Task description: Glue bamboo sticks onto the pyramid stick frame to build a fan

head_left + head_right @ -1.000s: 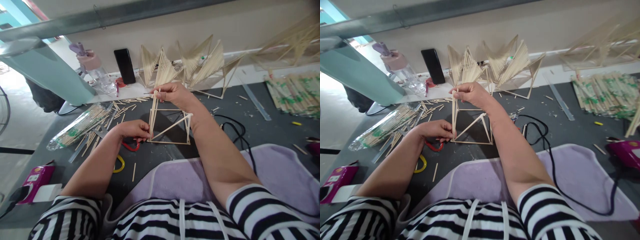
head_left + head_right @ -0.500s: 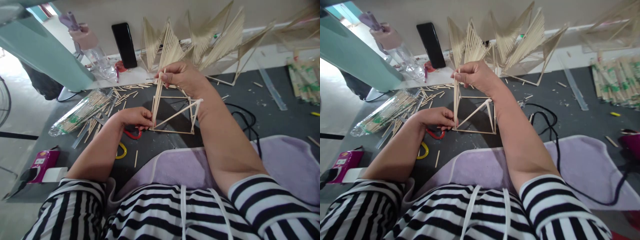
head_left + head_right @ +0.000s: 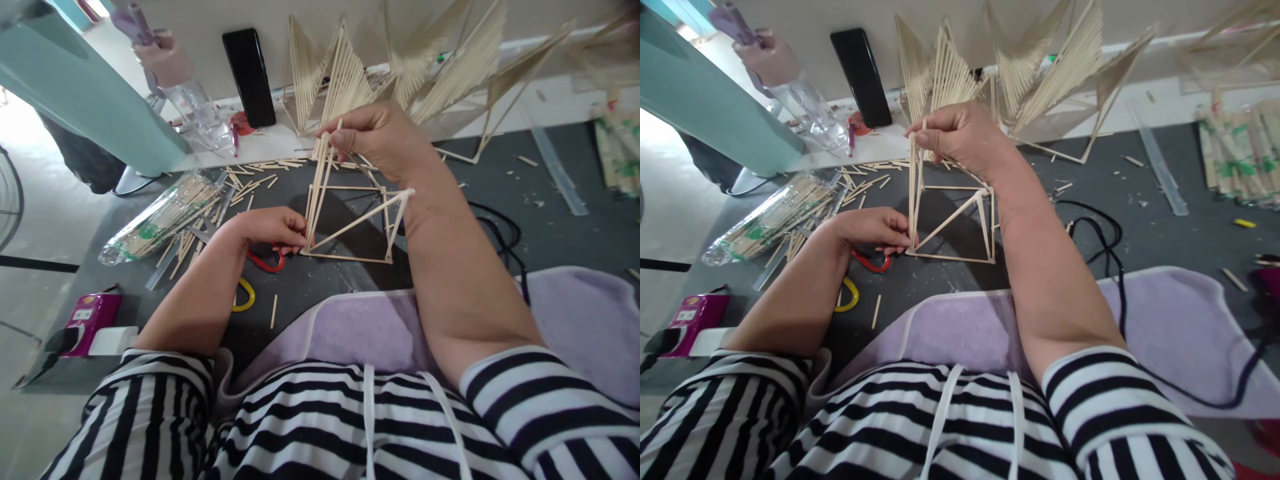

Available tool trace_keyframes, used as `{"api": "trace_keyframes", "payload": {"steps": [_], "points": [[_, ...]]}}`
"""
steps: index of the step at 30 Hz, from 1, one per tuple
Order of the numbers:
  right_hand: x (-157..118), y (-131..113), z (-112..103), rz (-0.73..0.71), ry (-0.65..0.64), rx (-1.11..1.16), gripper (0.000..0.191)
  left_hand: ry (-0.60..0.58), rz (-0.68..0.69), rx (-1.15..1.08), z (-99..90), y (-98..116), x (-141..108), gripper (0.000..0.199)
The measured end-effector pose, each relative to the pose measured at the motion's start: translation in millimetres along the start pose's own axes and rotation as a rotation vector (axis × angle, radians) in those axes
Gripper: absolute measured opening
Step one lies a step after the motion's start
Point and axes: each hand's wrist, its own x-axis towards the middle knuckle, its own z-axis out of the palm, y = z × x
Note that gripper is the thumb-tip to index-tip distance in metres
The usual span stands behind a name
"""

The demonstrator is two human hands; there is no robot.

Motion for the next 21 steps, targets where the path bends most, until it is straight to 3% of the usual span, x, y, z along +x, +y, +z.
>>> {"api": "trace_keyframes", "payload": {"steps": [5,15,21], "points": [[1,-1,0,-0.014,0.056,-0.002,0.024,-0.013,0.011,0.002,-0.1,1,0,0.016],[-2,-17,-7,-0.06,0.122,-0.119,0.006,-0.022,-0.002,0.029,0.2,2,1,0.018],[2,-14,-12,-0.049,0.136,-0.126,0.015,-0.022,-0.003,0.04,-0.5,1,0,0.02]]}}
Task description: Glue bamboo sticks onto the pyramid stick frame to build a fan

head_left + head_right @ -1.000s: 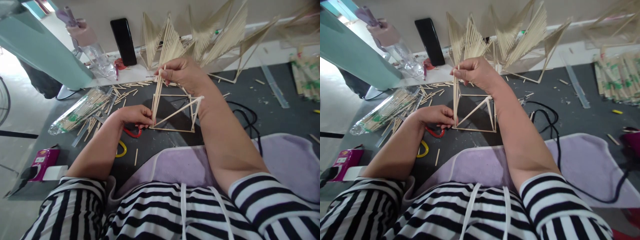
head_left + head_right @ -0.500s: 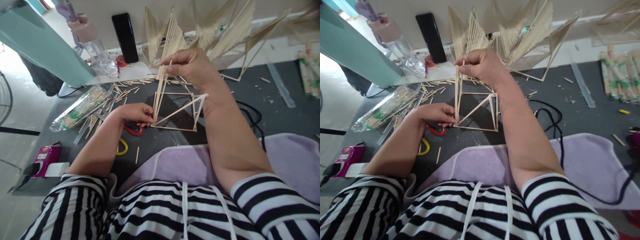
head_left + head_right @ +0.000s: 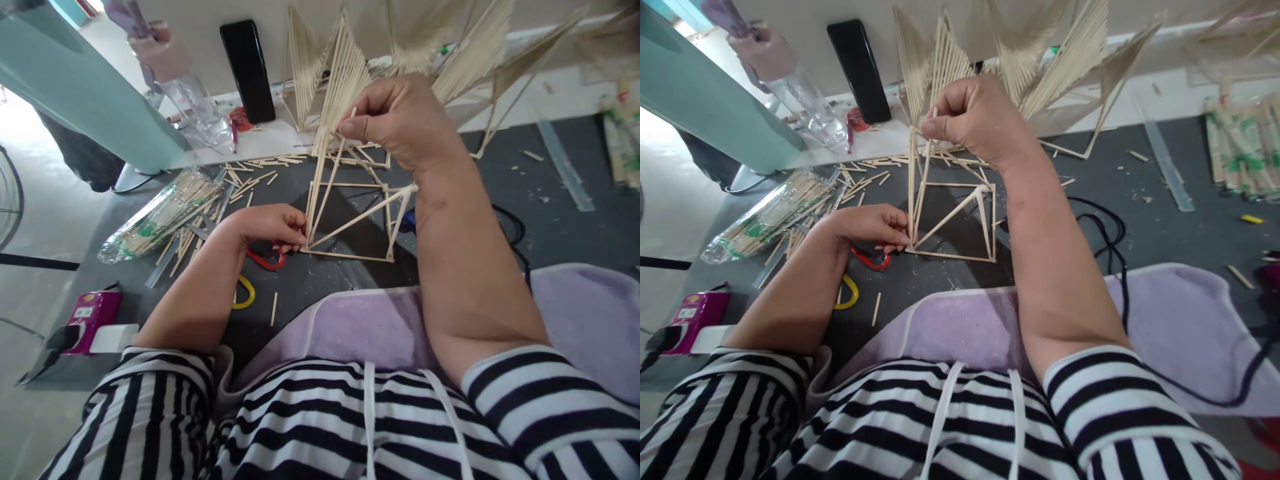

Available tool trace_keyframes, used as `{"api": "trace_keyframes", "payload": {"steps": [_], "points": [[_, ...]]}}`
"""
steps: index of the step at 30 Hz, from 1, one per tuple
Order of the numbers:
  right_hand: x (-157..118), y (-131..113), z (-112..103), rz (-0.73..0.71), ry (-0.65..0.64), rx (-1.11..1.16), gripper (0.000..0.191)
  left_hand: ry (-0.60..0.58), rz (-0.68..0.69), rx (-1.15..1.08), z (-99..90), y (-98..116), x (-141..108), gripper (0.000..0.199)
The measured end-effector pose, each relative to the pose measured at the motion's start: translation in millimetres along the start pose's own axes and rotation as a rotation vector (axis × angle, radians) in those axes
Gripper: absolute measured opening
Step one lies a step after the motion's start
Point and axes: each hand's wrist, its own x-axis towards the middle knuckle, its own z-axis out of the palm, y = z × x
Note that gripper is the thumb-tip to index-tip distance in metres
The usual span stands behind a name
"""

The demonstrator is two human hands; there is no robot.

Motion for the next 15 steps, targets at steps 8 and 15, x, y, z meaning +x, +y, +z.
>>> {"api": "trace_keyframes", "payload": {"steps": [8,15], "points": [[-1.0,0.1,-1.1,0.025,-0.026,0.037,0.023,0.013,0.001,0.004,1.5,0.3,0.1,0.018],[-4.7,-1.6,1.1,-0.018,-0.077,0.015,0.022,-0.001,0.0,-0.003,0.1,-0.2,0.8,0.02]]}}
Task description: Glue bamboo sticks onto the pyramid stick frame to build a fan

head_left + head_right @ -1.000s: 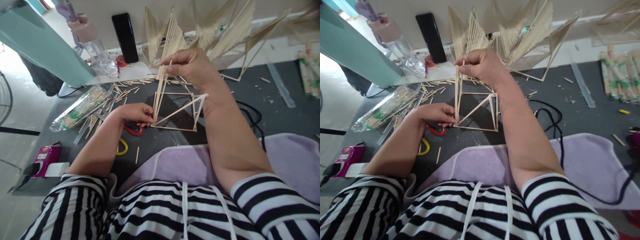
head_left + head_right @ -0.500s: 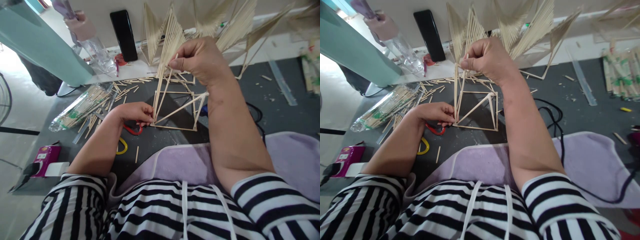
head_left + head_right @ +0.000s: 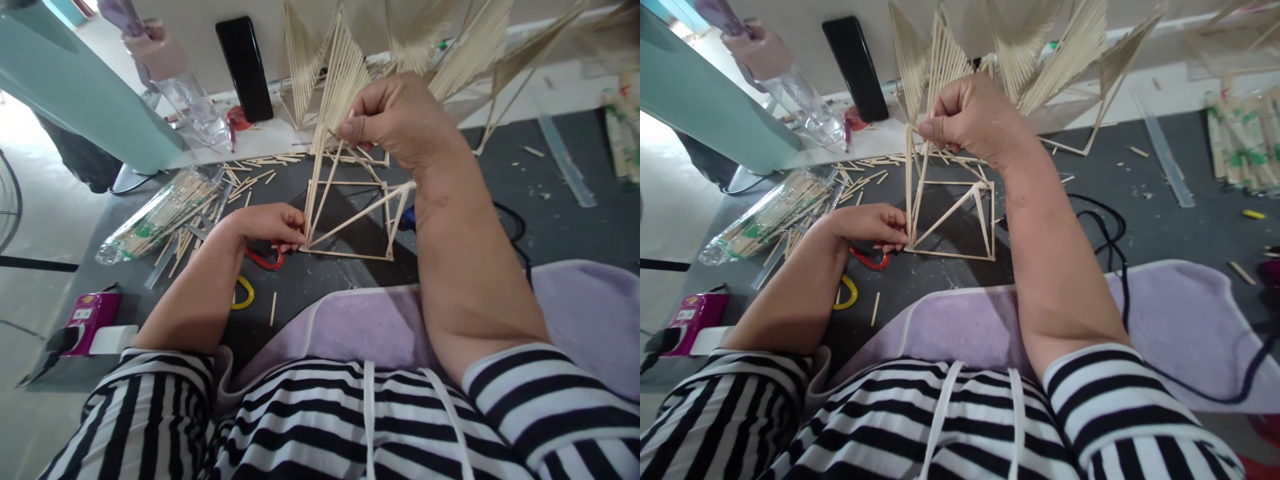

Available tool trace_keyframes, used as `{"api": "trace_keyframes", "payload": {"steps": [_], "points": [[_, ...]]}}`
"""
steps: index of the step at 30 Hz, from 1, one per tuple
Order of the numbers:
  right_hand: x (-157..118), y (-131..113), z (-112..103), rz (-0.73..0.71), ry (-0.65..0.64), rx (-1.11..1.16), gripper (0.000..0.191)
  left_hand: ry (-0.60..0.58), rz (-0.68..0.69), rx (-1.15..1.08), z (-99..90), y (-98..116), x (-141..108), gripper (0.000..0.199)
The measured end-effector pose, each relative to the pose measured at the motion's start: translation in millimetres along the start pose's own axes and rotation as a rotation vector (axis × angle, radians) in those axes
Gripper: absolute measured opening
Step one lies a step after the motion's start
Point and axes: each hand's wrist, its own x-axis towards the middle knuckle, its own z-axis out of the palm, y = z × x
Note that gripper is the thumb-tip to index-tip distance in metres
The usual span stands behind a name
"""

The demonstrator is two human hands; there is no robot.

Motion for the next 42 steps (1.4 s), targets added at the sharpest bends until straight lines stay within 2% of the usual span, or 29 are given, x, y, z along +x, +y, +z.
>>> {"api": "trace_keyframes", "payload": {"steps": [4,14,17,23,27,35,42], "points": [[0,0,1,-0.012,-0.022,0.022,0.021,0.011,-0.003,0.007,-0.9,0,0,0.022],[1,-5,2,0.006,-0.038,-0.04,0.034,0.052,-0.001,0.104,4.2,5,-2,0.023],[2,-4,3,-0.017,-0.05,-0.166,0.032,0.066,-0.001,0.117,5.5,5,-2,0.025],[7,3,-1,-0.189,-0.061,-0.464,0.035,0.07,-0.015,0.11,7.3,8,-3,0.028],[8,7,-3,-0.243,-0.069,-0.557,0.038,0.073,-0.021,0.103,7.1,7,-3,0.028],[10,16,3,-0.272,-0.051,-0.424,0.047,0.036,-0.014,0.081,4.5,3,-1,0.027],[8,12,6,-0.214,-0.062,-0.352,0.047,0.057,-0.032,0.081,4.1,3,-1,0.029]]}}
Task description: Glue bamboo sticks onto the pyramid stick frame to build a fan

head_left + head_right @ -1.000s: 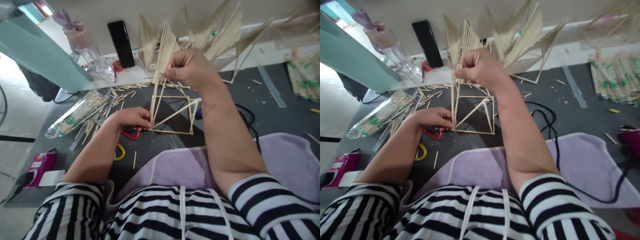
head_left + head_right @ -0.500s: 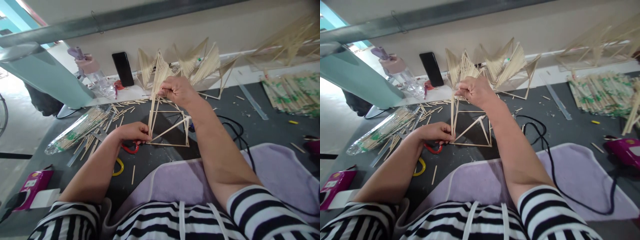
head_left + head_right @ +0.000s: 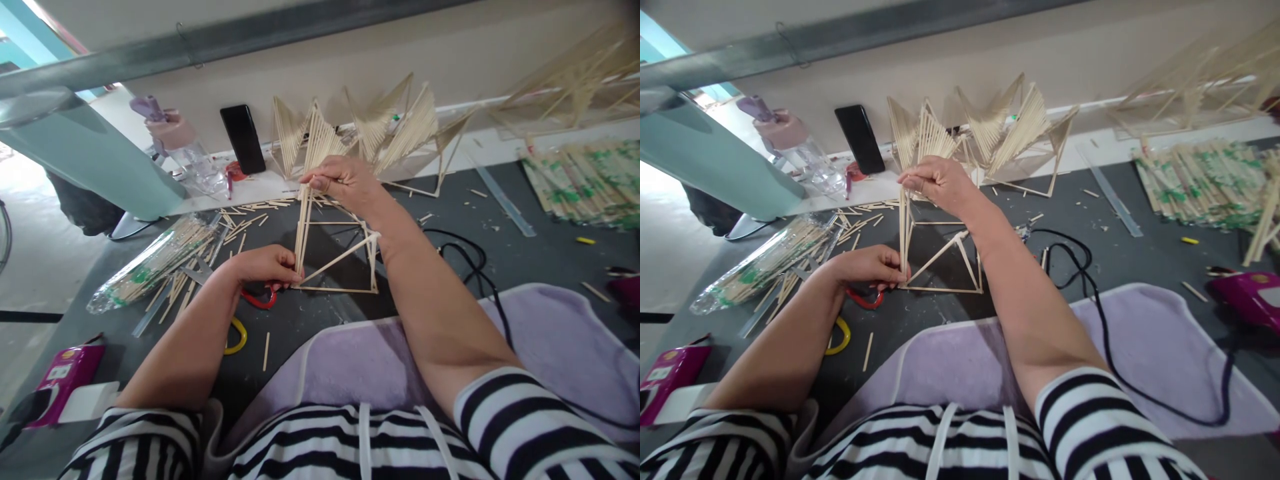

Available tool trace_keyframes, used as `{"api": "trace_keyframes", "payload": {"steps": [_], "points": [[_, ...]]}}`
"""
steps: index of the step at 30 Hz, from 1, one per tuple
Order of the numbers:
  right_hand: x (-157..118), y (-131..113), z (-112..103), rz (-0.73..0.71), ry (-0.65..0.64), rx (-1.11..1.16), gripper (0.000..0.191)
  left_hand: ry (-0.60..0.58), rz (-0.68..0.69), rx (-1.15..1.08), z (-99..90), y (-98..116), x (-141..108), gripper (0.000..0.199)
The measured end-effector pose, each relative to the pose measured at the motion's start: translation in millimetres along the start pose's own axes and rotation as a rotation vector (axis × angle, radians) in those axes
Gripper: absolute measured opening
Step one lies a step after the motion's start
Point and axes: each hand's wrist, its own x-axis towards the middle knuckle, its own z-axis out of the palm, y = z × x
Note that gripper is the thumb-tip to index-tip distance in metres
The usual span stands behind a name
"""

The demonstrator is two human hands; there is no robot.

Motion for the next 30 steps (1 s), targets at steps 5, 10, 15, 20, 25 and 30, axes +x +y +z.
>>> {"api": "trace_keyframes", "payload": {"steps": [5,10,15,20,25,30], "points": [[0,-3,1,0.01,-0.002,0.089,0.049,0.008,0.0,0.003,0.8,3,-1,0.028],[1,-3,3,0.032,0.019,0.146,0.051,0.009,-0.005,0.013,1.0,4,-2,0.028],[1,-6,4,0.065,0.03,0.173,0.049,-0.002,-0.003,0.031,0.6,3,-1,0.027],[1,-7,4,0.084,0.046,0.178,0.047,-0.013,0.002,0.015,0.8,2,-1,0.026],[0,-10,4,0.082,0.052,0.178,0.042,-0.009,0.005,-0.004,0.0,3,-2,0.02],[-1,-14,2,0.068,0.068,0.186,0.039,-0.023,0.007,-0.052,-2.4,2,-3,0.022]]}}
